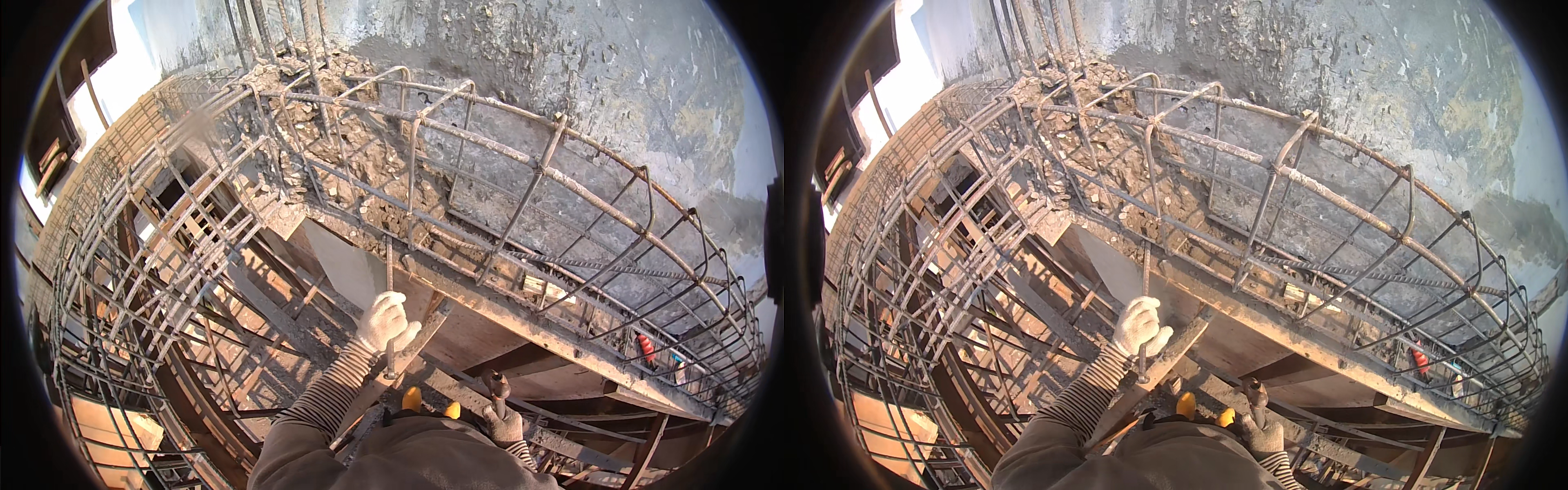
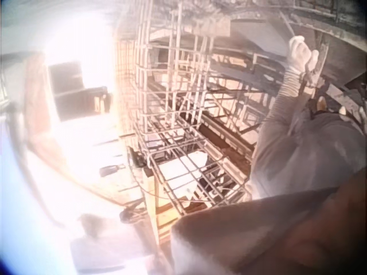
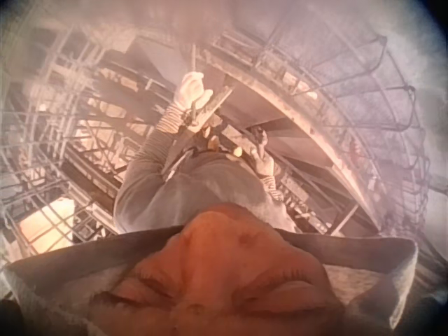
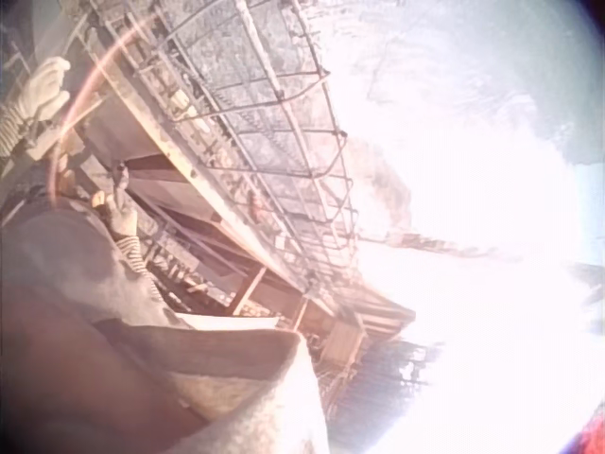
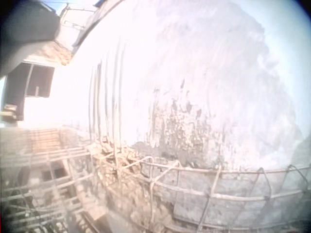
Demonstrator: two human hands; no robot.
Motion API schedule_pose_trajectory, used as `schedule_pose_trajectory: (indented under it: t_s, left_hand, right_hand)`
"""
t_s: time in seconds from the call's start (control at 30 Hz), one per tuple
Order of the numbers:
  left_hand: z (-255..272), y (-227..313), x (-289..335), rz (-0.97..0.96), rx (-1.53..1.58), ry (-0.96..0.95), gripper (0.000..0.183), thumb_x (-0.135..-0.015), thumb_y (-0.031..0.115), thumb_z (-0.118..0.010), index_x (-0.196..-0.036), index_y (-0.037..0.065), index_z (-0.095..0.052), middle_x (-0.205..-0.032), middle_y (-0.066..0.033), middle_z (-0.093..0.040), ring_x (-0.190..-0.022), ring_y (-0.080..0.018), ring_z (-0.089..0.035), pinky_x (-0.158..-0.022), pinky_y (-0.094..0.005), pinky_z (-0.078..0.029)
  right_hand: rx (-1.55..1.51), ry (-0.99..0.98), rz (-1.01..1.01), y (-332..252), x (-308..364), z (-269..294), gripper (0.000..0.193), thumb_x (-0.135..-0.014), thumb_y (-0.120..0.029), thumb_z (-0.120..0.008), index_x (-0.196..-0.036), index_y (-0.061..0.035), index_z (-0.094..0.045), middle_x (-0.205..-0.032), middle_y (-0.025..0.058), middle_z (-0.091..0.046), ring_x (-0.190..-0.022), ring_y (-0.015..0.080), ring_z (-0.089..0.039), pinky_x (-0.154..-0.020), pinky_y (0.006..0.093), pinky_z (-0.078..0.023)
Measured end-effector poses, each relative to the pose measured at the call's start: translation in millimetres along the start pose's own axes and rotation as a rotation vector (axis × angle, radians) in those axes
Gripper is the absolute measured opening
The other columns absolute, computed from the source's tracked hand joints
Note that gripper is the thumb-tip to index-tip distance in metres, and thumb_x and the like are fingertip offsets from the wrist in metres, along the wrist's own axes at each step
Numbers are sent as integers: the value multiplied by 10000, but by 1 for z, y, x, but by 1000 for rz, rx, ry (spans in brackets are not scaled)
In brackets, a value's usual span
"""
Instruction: The person secures a rebar cage by hand-tying wire ties at multiple intersections using pliers and a hammer. The worker repeatedly wraps wire around intersecting bars, twists the ends, and uses tools to tighten and cut excess wire.
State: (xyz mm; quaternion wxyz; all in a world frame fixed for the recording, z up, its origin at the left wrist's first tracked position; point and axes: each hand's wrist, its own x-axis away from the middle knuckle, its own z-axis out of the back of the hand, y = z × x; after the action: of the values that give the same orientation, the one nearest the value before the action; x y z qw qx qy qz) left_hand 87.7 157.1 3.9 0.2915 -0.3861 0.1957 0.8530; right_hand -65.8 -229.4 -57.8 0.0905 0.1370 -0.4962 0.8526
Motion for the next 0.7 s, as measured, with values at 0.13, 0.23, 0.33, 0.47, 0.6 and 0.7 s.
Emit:
schedule_pose_trajectory:
  t_s: [0.13,0.23,0.33,0.47,0.6,0.7]
  left_hand:
    - [-5,4,-13,-105,-90,-96,260,-777,283,-745,-600,129,-634,-664,-47,-608,-838,-266,-628,-919,-443,-503]
    - [-5,23,-47,15,-54,-2,271,-766,247,-752,-579,122,-601,-603,-44,-571,-778,-255,-626,-850,-428,-505]
    - [-9,31,-68,48,-40,18,305,-734,189,-769,-529,117,-556,-566,-40,-564,-658,-254,-616,-748,-400,-492]
    - [-25,34,-78,21,-30,30,229,-771,193,-736,-605,125,-593,-589,-47,-572,-644,-263,-604,-717,-418,-470]
    - [-27,25,-71,-22,-32,1,243,-786,197,-720,-591,123,-594,-580,-55,-590,-646,-257,-609,-732,-419,-473]
    - [-24,30,-77,36,-53,-36,265,-796,201,-714,-575,117,-594,-571,-60,-588,-653,-260,-612,-743,-419,-477]
  right_hand:
    - [-4,-113,-169,-37,19,10,380,-932,-334,-729,-1042,29,-701,-815,91,-708,-783,143,-648,-755,337,-527]
    - [81,-73,-38,-6,19,12,387,-937,-352,-735,-1051,15,-690,-843,90,-708,-793,154,-637,-756,354,-521]
    - [86,-73,13,-14,24,14,397,-922,-363,-749,-962,28,-697,-788,116,-697,-729,169,-619,-687,380,-510]
    - [-63,-18,166,-49,24,16,307,-919,-299,-731,-912,0,-662,-724,56,-626,-629,158,-566,-606,332,-477]
    - [-14,-65,689,-38,5,19,181,-914,-166,-754,-936,-85,-594,-845,-25,-579,-729,99,-533,-640,248,-444]
    - [-104,-192,634,-48,-4,14,149,-944,-152,-722,-945,-91,-585,-849,-32,-568,-740,93,-522,-638,246,-440]
